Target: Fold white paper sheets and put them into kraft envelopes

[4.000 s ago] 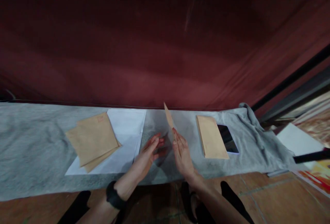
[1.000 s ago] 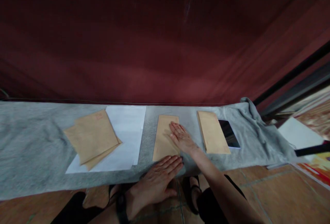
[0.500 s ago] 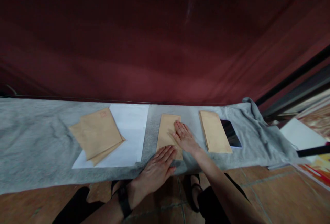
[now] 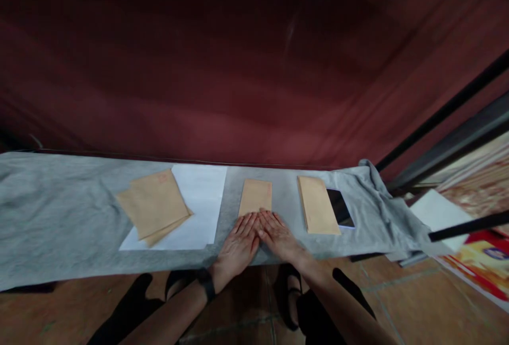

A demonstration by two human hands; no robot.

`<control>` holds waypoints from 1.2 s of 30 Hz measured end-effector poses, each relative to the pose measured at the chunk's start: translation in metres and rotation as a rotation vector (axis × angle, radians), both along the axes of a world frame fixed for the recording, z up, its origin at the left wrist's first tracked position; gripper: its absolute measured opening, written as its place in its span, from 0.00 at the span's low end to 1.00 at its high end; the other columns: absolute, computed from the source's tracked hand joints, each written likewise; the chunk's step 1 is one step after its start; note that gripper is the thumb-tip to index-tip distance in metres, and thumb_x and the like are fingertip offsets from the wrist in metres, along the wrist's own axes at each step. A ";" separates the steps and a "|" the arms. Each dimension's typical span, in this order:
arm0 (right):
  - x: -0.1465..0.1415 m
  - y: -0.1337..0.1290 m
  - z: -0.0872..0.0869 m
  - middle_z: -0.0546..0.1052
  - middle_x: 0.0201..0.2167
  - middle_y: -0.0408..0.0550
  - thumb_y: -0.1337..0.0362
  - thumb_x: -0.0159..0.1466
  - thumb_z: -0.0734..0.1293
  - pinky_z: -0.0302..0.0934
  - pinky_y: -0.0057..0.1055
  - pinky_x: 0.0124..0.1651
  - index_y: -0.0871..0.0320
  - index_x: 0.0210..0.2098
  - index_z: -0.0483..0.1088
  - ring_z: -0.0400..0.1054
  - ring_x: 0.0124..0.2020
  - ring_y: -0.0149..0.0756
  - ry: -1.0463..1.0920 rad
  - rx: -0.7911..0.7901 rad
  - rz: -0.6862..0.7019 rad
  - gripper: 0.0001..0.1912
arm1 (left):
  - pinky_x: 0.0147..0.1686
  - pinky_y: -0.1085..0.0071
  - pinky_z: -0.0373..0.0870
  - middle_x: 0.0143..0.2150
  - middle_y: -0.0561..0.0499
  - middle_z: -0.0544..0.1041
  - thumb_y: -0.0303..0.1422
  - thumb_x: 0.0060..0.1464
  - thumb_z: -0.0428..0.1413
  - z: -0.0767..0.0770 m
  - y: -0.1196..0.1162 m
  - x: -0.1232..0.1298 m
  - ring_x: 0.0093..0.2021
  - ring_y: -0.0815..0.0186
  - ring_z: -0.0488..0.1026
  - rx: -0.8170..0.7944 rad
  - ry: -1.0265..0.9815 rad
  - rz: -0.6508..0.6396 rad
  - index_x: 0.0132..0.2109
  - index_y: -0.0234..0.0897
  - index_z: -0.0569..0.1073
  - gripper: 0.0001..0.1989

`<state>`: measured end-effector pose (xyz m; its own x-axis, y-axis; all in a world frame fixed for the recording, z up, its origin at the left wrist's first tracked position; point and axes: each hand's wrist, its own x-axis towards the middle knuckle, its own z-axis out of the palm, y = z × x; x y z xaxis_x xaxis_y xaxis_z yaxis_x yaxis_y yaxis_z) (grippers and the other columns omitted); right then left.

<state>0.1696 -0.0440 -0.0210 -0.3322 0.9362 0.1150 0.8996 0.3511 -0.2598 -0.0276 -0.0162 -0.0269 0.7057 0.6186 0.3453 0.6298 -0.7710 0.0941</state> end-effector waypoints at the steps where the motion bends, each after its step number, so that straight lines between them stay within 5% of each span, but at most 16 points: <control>1: -0.002 -0.006 0.000 0.52 0.73 0.52 0.53 0.76 0.48 0.47 0.47 0.73 0.59 0.73 0.48 0.47 0.73 0.38 0.004 0.017 0.002 0.30 | 0.71 0.55 0.51 0.72 0.39 0.60 0.33 0.66 0.43 -0.001 0.000 0.001 0.73 0.59 0.55 0.005 0.000 0.016 0.71 0.29 0.56 0.29; 12: -0.035 -0.068 -0.010 0.63 0.68 0.60 0.53 0.75 0.52 0.53 0.47 0.70 0.68 0.68 0.59 0.53 0.71 0.45 0.015 0.178 -0.118 0.31 | 0.71 0.55 0.48 0.73 0.41 0.59 0.33 0.67 0.41 0.001 -0.010 0.003 0.73 0.58 0.53 -0.010 0.080 0.065 0.71 0.33 0.58 0.28; 23: -0.055 -0.079 -0.018 0.64 0.68 0.62 0.51 0.74 0.55 0.53 0.50 0.69 0.65 0.69 0.58 0.57 0.69 0.48 -0.029 0.225 -0.295 0.31 | 0.70 0.51 0.49 0.74 0.41 0.55 0.37 0.67 0.45 0.009 -0.017 -0.003 0.74 0.55 0.51 -0.080 0.129 0.040 0.71 0.40 0.57 0.28; 36: -0.055 -0.082 -0.014 0.62 0.69 0.65 0.53 0.75 0.50 0.53 0.51 0.68 0.67 0.69 0.57 0.57 0.69 0.50 -0.054 0.229 -0.289 0.31 | 0.71 0.51 0.45 0.76 0.39 0.51 0.34 0.64 0.50 0.015 -0.029 -0.023 0.75 0.55 0.47 -0.113 0.189 -0.060 0.72 0.37 0.54 0.32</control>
